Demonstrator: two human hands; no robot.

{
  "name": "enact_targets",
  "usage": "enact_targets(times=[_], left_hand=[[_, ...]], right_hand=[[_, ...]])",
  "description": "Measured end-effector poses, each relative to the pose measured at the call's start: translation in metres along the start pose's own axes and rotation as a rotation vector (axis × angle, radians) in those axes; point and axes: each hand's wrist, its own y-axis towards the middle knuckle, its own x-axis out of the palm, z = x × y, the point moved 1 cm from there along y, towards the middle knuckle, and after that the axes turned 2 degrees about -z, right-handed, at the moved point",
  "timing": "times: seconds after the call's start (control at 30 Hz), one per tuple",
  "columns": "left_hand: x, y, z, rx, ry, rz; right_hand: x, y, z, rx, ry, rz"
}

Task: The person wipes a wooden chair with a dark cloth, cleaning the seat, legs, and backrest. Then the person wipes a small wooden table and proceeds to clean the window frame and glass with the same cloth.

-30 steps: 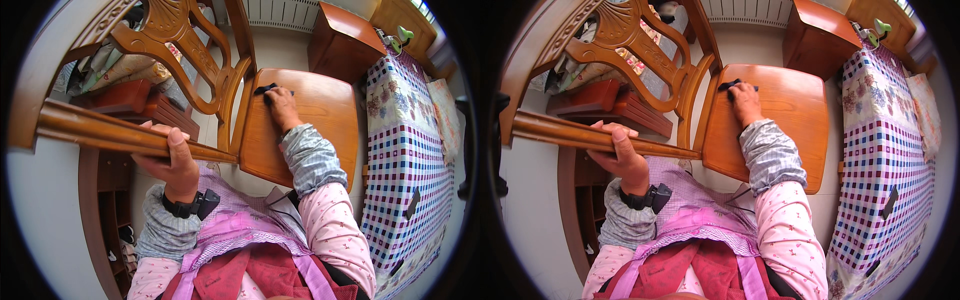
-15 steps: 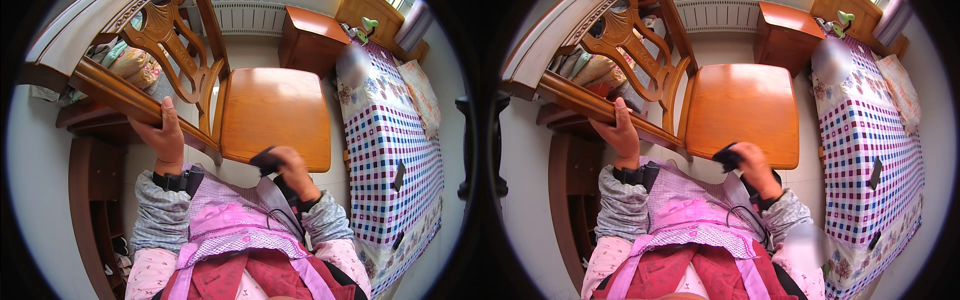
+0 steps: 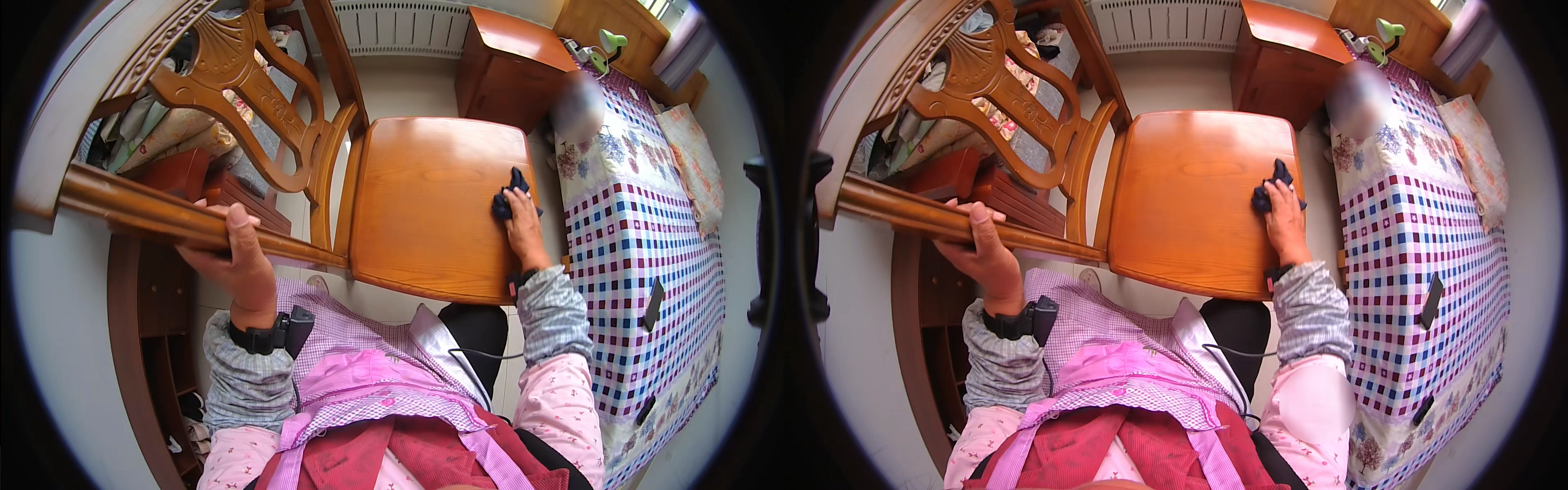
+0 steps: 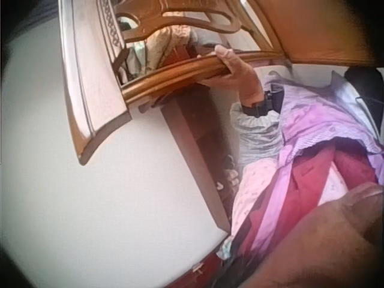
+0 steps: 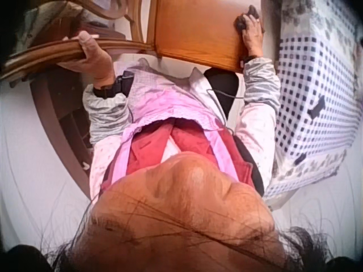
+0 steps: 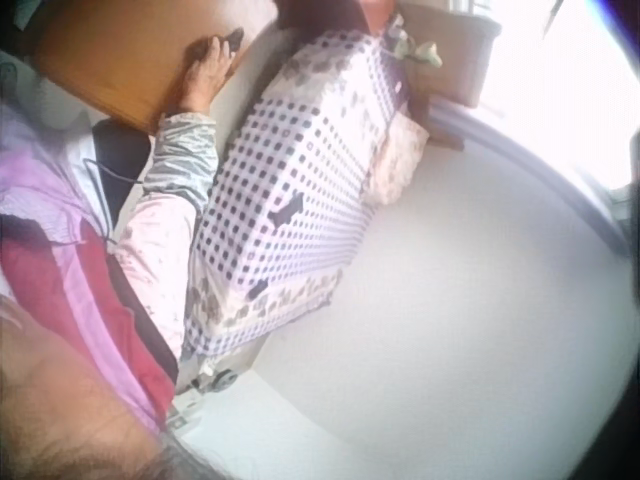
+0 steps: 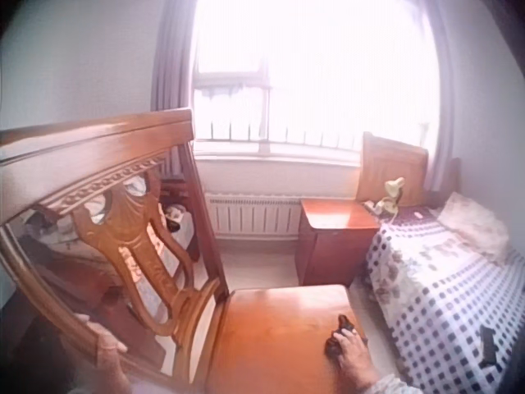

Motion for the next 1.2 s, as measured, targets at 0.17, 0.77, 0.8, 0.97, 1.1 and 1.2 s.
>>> enact_targets(times=[0.17,0.77,0.8,0.97,1.1,1.2], left_hand=[[-0.001,0.003,0.000,0.080,0.024,-0.065],[-0.002,-0.003,-0.005,0.061,-0.038,0.005],[-0.002,-0.004,-0.007,0.046,-0.026,0.024],[0.001,-0.003,-0.010,-0.022,0.011,0.068],[0.003,0.002,-0.004,0.099,0.160,0.073],[0.002,0.003,0.002,0.089,0.103,0.015]], right_hand=[[0.038,0.089,0.051,0.009,-0.061,0.126],[0.135,0.169,-0.169,-0.290,0.147,-0.071],[0.128,0.153,-0.179,-0.332,0.168,-0.103],[0.086,0.043,-0.222,-0.467,0.260,-0.115],[0.044,-0.057,-0.244,-0.585,0.267,-0.177],[0.012,-0.105,-0.218,-0.572,0.184,-0.238]])
